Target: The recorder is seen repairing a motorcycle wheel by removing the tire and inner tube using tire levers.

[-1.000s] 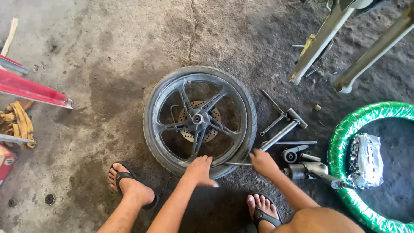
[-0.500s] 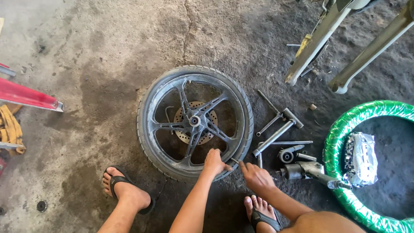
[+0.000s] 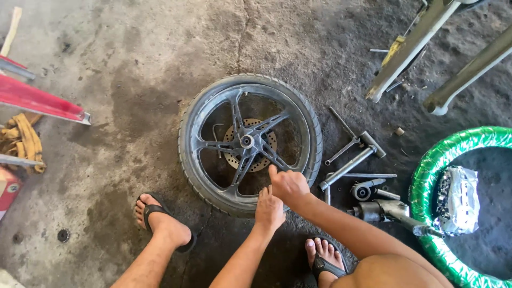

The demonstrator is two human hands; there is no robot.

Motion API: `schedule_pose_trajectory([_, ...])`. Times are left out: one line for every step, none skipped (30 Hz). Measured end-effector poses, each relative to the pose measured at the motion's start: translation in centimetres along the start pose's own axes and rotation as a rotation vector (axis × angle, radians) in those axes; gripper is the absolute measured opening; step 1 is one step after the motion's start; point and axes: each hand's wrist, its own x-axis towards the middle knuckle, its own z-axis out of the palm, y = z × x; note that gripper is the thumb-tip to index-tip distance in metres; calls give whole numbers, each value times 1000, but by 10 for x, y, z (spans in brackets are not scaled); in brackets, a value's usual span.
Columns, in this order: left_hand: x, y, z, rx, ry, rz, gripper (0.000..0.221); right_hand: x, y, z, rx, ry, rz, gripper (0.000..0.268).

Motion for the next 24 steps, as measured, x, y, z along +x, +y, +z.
schedule_pose_trajectory([0, -3, 1, 8, -53, -5, 41, 4, -1, 3, 12, -9, 21, 20])
schedule_pose_trajectory([1, -6, 1, 16, -107, -10, 39, 8, -1, 8, 11, 0, 11, 20])
schedule_pose_trajectory([-3, -8, 2, 24, -167, -15, 37, 11, -2, 15, 14, 4, 2, 20])
schedule_pose_trajectory([-5, -9, 1, 23, -135, -14, 51, 15, 0, 23, 17, 9, -6, 20])
schedule_pose_trajectory([-4, -10, -1, 24, -100, -14, 64, 27, 9, 30, -5, 13, 76, 20])
schedule_pose_trajectory([-6, -10, -5, 25, -64, -13, 78, 44, 21, 36, -26, 17, 158, 20])
schedule_pose_trajectory([-7, -9, -8, 19, -106, -26, 84, 61, 33, 41, -50, 31, 231, 20])
schedule_pose_trajectory([-9, -6, -11, 12, -148, -39, 90, 67, 50, 44, -12, -10, 269, 15])
schedule_pose_trajectory([-11, -8, -15, 12, -201, -41, 96, 68, 65, 48, 34, -53, 322, 11])
schedule_pose_trajectory([-7, -14, -19, 13, -174, -26, 94, 74, 72, 55, 20, -17, 297, 10])
schedule_pose_trajectory([-6, -14, -17, 2, -164, -12, 92, 70, 81, 65, 6, 0, 281, 8])
schedule_pose_trajectory([-6, -15, -15, -9, -154, 3, 90, 66, 87, 75, -8, 17, 264, 7])
schedule_pose_trajectory([-4, -18, -15, -36, -144, 8, 92, 70, 94, 76, -28, -14, 291, 8])
schedule_pose_trajectory([-6, -22, -17, -64, -133, 13, 93, 71, 98, 76, -48, -45, 318, 9])
schedule_pose_trajectory([-11, -26, -18, -91, -143, 33, 95, 61, 100, 78, -60, -85, 368, 11])
schedule_pose_trajectory([-13, -31, -20, -94, -137, 68, 95, 50, 104, 77, -38, -60, 385, 12])
schedule_pose_trajectory([-16, -36, -24, -100, -125, 94, 95, 37, 107, 74, -21, -36, 391, 13])
schedule_pose_trajectory([-18, -42, -29, -107, -113, 120, 94, 24, 107, 70, -4, -13, 398, 15])
schedule_pose_trajectory([-20, -47, -37, -92, -133, 105, 94, 7, 103, 68, 32, 62, 405, 16])
schedule_pose_trajectory([-22, -52, -46, -76, -154, 90, 93, -12, 97, 68, 69, 136, 412, 18])
schedule_pose_trajectory([-20, -51, -55, -61, -170, 74, 93, -25, 92, 70, 152, 104, 490, 23])
schedule_pose_trajectory([-14, -49, -64, -54, -278, 25, 99, -39, 90, 74, 235, 73, 569, 28])
schedule_pose_trajectory([-9, -49, -74, -48, -391, -28, 105, -56, 90, 79, 345, -1, 647, 30])
schedule_pose_trajectory([-6, -47, -81, -41, -503, -82, 112, -73, 94, 83, 454, -76, 723, 32])
